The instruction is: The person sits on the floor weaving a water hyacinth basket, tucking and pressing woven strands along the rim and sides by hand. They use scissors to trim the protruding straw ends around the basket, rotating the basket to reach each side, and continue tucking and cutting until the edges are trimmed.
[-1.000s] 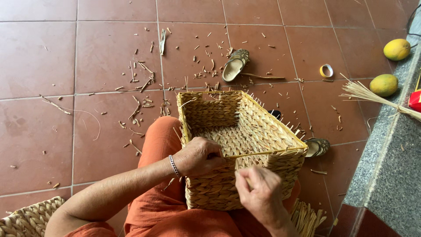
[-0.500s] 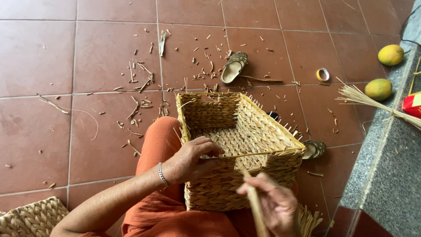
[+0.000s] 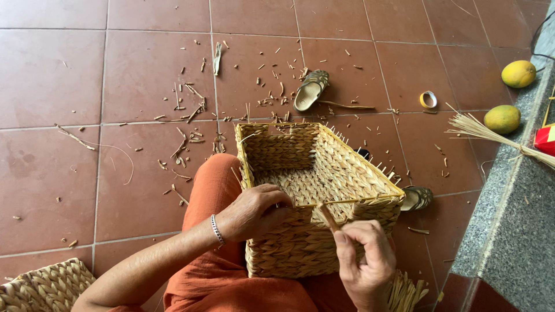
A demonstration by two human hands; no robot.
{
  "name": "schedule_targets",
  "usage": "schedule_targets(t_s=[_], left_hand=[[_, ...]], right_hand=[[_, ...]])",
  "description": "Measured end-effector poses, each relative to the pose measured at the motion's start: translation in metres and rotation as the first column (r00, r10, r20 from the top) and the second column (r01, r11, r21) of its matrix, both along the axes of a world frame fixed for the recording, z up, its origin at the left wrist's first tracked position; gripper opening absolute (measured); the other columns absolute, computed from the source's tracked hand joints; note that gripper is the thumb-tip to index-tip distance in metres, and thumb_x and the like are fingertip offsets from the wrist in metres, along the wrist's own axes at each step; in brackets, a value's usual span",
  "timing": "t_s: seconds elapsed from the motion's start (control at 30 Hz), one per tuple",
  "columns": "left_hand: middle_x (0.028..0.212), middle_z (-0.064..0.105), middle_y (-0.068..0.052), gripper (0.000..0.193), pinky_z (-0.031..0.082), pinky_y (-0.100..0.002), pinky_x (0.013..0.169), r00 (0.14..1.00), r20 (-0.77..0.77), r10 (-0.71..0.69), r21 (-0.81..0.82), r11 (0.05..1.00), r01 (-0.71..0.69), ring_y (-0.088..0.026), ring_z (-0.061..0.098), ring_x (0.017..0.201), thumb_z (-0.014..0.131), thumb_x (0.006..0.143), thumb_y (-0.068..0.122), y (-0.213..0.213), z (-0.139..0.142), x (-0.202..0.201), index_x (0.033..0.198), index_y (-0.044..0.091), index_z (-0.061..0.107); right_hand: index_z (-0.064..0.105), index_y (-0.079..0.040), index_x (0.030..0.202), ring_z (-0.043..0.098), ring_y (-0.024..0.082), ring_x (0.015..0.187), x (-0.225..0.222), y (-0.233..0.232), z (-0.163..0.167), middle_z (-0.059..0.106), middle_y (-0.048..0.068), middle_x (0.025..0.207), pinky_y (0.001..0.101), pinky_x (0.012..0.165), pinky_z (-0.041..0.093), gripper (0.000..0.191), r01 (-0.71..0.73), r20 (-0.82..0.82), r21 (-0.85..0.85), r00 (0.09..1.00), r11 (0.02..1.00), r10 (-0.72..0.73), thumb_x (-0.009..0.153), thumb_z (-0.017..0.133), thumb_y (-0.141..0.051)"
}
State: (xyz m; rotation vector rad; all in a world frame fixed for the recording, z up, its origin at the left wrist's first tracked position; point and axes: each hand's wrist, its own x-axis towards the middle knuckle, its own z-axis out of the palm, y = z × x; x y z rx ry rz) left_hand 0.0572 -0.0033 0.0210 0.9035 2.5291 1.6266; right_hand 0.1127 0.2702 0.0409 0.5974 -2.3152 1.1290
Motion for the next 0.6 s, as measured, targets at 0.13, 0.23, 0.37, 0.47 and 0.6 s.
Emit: schedule_targets(t_s=[0.13, 0.23, 0.37, 0.47, 0.6], left_hand=[[0.091, 0.070, -0.012, 0.015, 0.058, -0.040, 0.073, 1.000, 0.015, -0.013, -0.037, 0.999, 0.014, -0.029, 0.070, 0.084, 0.071, 0.091, 0.015, 0.007, 0.000, -0.009, 0.101, 0.004, 0.072], [0.086, 0.069, -0.011, 0.016, 0.057, -0.039, 0.068, 0.992, 0.128, -0.006, -0.083, 0.996, 0.016, -0.027, 0.070, 0.077, 0.073, 0.087, 0.015, 0.012, 0.002, -0.015, 0.098, 0.004, 0.072], [0.080, 0.070, -0.008, 0.024, 0.059, -0.034, 0.065, 0.953, 0.301, 0.029, 0.008, 0.999, -0.033, -0.022, 0.071, 0.070, 0.072, 0.083, 0.013, 0.013, 0.006, -0.016, 0.106, 0.007, 0.070], [0.083, 0.069, -0.009, 0.020, 0.059, -0.034, 0.063, 0.987, 0.159, 0.008, 0.054, 0.998, -0.017, -0.022, 0.071, 0.070, 0.073, 0.083, 0.009, 0.009, 0.007, -0.011, 0.102, 0.004, 0.070], [0.087, 0.072, -0.011, 0.018, 0.060, -0.034, 0.066, 0.993, 0.116, 0.014, 0.089, 0.996, -0.025, -0.024, 0.073, 0.076, 0.074, 0.090, 0.013, 0.003, 0.004, -0.006, 0.104, 0.003, 0.070]], right_hand=[[0.064, 0.003, 0.121, 0.071, 0.011, 0.084, -0.005, -0.010, -0.004, 0.070, 0.012, 0.109, 0.0214, 0.065, 0.058, 0.019, -0.035, 0.030, 0.042, 0.999, 0.999, 0.034, 0.102, 0.062, -0.002], [0.068, 0.001, 0.123, 0.066, 0.009, 0.073, -0.009, -0.021, -0.010, 0.068, 0.015, 0.110, 0.0179, 0.055, 0.054, 0.028, -0.081, 0.134, 0.072, 0.988, 0.994, 0.070, 0.097, 0.060, 0.004], [0.071, -0.002, 0.122, 0.062, 0.009, 0.065, -0.008, -0.036, -0.014, 0.067, 0.010, 0.101, 0.0177, 0.049, 0.051, 0.033, -0.077, 0.244, 0.108, 0.969, 0.991, 0.049, 0.090, 0.069, 0.004], [0.070, -0.004, 0.125, 0.065, 0.007, 0.075, -0.006, -0.041, -0.011, 0.065, 0.004, 0.099, 0.0179, 0.058, 0.057, 0.035, -0.066, 0.173, 0.169, 0.984, 0.983, 0.036, 0.091, 0.073, 0.000], [0.068, -0.006, 0.127, 0.067, 0.008, 0.080, -0.006, -0.040, -0.015, 0.064, 0.002, 0.099, 0.0202, 0.065, 0.057, 0.033, -0.041, 0.127, 0.158, 0.992, 0.987, 0.021, 0.094, 0.070, -0.001]])
